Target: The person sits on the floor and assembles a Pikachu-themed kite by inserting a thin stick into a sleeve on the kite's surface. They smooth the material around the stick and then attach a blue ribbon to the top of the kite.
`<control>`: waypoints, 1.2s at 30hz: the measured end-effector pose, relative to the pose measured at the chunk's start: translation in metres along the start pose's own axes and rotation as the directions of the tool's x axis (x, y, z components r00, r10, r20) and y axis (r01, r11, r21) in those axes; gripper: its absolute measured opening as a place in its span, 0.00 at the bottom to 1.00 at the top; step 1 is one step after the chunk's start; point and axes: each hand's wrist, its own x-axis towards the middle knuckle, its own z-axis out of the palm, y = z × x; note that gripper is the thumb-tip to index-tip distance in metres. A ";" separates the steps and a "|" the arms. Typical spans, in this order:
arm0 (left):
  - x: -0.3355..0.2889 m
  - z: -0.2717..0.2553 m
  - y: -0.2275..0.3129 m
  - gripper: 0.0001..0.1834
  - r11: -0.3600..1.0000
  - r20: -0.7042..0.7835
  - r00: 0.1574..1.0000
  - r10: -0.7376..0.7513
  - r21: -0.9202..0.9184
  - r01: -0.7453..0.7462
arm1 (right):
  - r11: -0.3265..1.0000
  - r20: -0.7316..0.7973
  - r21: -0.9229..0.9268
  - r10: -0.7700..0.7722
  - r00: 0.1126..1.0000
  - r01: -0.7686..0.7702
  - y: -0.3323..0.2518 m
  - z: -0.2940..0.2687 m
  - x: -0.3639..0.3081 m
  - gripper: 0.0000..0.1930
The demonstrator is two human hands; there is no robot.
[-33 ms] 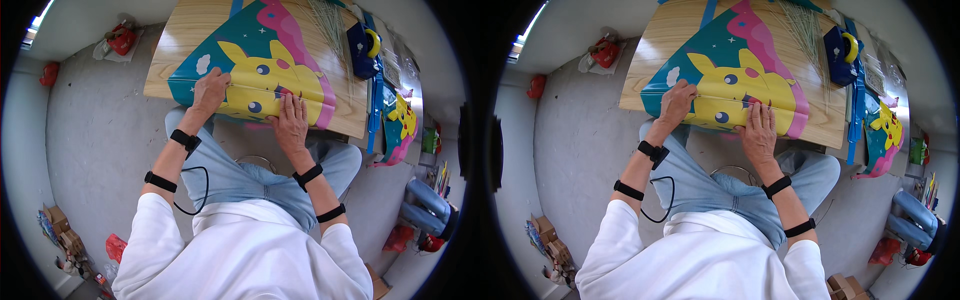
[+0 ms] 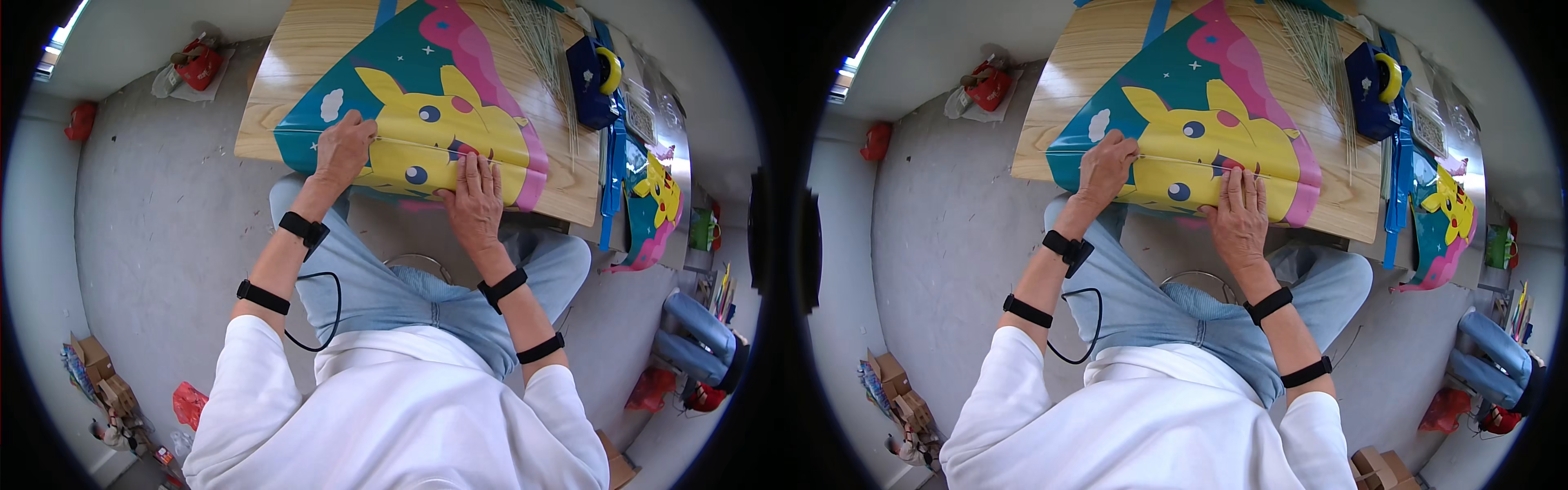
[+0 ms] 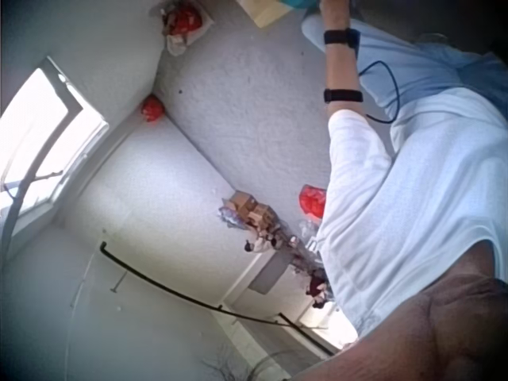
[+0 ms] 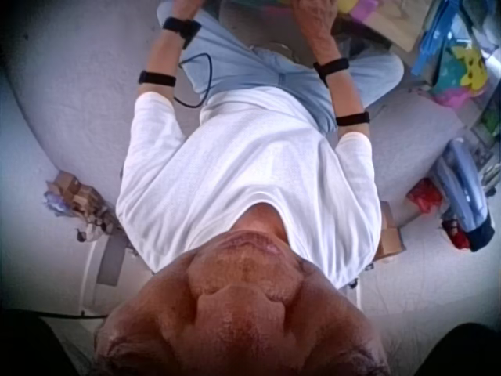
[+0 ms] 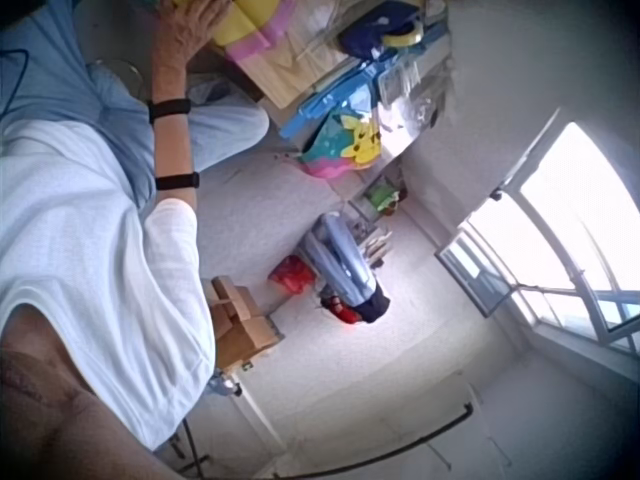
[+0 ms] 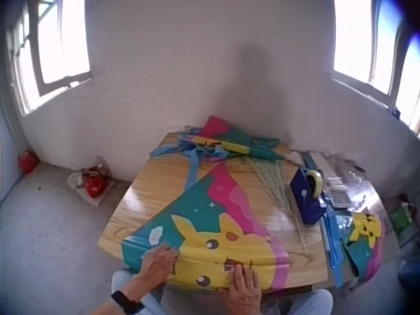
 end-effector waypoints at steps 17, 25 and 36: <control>-0.006 0.016 0.011 0.02 0.977 -0.080 0.992 -0.101 -0.198 0.083 | 1.000 -0.007 0.018 0.008 1.000 -0.008 -0.002 -0.001 0.001 0.40; -0.005 0.019 0.010 0.00 0.987 -0.059 0.994 -0.092 -0.135 0.083 | 1.000 0.017 -0.026 0.004 1.000 -0.003 -0.001 -0.001 0.000 0.40; -0.005 0.018 0.010 0.01 0.987 -0.080 0.992 -0.095 -0.139 0.083 | 1.000 -0.017 0.004 0.003 1.000 -0.003 0.001 0.005 -0.002 0.39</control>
